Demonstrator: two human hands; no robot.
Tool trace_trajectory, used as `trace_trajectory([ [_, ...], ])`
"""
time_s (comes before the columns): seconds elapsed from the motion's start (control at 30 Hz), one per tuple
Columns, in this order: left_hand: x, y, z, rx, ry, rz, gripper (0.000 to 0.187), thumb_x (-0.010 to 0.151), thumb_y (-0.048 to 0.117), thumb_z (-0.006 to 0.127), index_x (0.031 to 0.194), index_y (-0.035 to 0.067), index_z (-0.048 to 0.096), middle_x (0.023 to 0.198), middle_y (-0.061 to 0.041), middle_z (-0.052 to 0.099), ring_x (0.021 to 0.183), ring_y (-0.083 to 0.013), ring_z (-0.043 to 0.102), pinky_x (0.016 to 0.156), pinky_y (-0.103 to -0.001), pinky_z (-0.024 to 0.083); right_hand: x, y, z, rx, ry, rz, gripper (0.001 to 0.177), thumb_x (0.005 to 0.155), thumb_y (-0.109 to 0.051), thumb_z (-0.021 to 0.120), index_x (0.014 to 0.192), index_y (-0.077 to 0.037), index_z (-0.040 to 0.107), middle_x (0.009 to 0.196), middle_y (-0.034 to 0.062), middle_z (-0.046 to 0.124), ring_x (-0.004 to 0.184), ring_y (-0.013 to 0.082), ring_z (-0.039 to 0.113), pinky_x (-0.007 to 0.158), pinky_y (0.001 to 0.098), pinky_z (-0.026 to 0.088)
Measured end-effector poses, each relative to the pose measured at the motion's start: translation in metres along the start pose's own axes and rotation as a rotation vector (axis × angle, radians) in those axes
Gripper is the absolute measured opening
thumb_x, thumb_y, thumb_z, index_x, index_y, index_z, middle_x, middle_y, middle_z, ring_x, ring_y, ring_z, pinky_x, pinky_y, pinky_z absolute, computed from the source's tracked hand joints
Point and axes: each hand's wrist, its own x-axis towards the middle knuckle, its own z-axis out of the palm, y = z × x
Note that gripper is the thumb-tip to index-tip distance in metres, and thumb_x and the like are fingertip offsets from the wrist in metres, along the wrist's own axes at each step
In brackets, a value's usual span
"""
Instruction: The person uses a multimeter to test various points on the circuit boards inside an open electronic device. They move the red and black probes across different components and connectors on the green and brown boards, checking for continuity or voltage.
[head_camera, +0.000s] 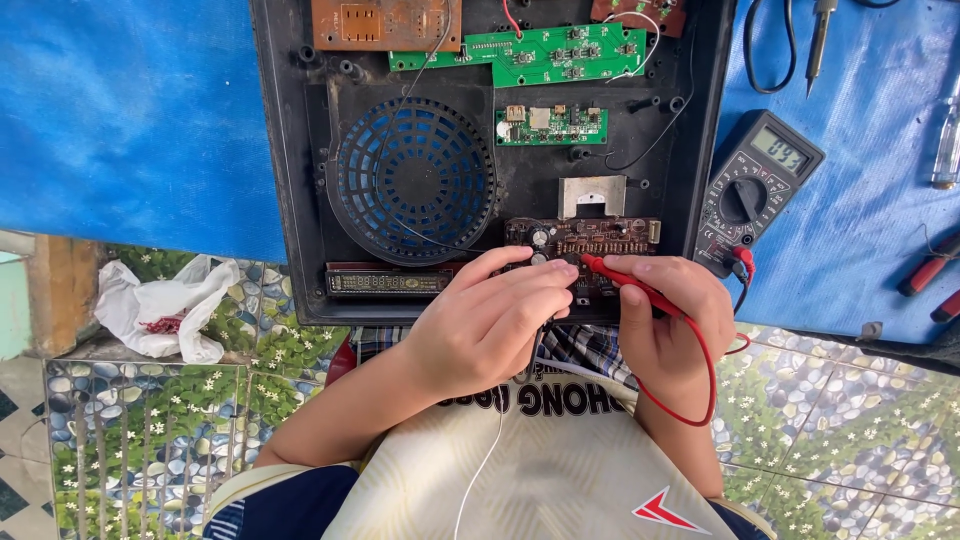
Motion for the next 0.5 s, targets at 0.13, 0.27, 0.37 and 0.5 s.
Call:
trace_trajectory([
  [0.13,-0.003,-0.001,0.003,-0.002,0.026,0.029,0.015,0.097,-0.005,0.057,0.103,0.005,0.067,0.102,-0.01,0.076,0.095,-0.0298,0.079,0.094,-0.048,0.061,0.001,0.001,0.001,0.014,0.003,0.001,0.02,0.105,-0.015,0.06,0.103,0.005,0.058,0.085,0.0178,0.076,0.054,0.0265,0.066,0.055,0.0341,0.055],
  [0.27,-0.007,0.001,0.004,-0.089,0.068,0.004,0.009,0.096,-0.002,0.063,0.102,0.003,0.067,0.099,-0.012,0.077,0.091,-0.0319,0.079,0.091,-0.049,0.062,-0.01,0.007,-0.005,0.126,0.007,0.074,0.024,0.106,-0.017,0.056,0.1,0.006,0.054,0.083,0.0196,0.075,0.054,0.0264,0.066,0.057,0.0318,0.055],
  [0.37,-0.006,0.0,0.003,-0.138,0.055,-0.036,0.009,0.095,-0.002,0.066,0.102,0.003,0.068,0.097,-0.011,0.077,0.09,-0.0314,0.079,0.09,-0.049,0.063,-0.01,0.01,-0.007,0.203,0.052,0.113,0.025,0.109,-0.02,0.05,0.104,0.004,0.052,0.081,0.0185,0.074,0.055,0.021,0.068,0.056,0.025,0.053],
  [0.5,-0.004,0.0,0.004,-0.092,0.038,-0.013,0.012,0.096,-0.003,0.061,0.101,0.004,0.069,0.094,-0.009,0.075,0.088,-0.0295,0.078,0.09,-0.048,0.062,-0.007,0.013,-0.007,0.284,-0.025,0.006,0.018,0.105,-0.012,0.054,0.1,0.005,0.054,0.079,0.0207,0.073,0.052,0.027,0.066,0.053,0.032,0.055],
])
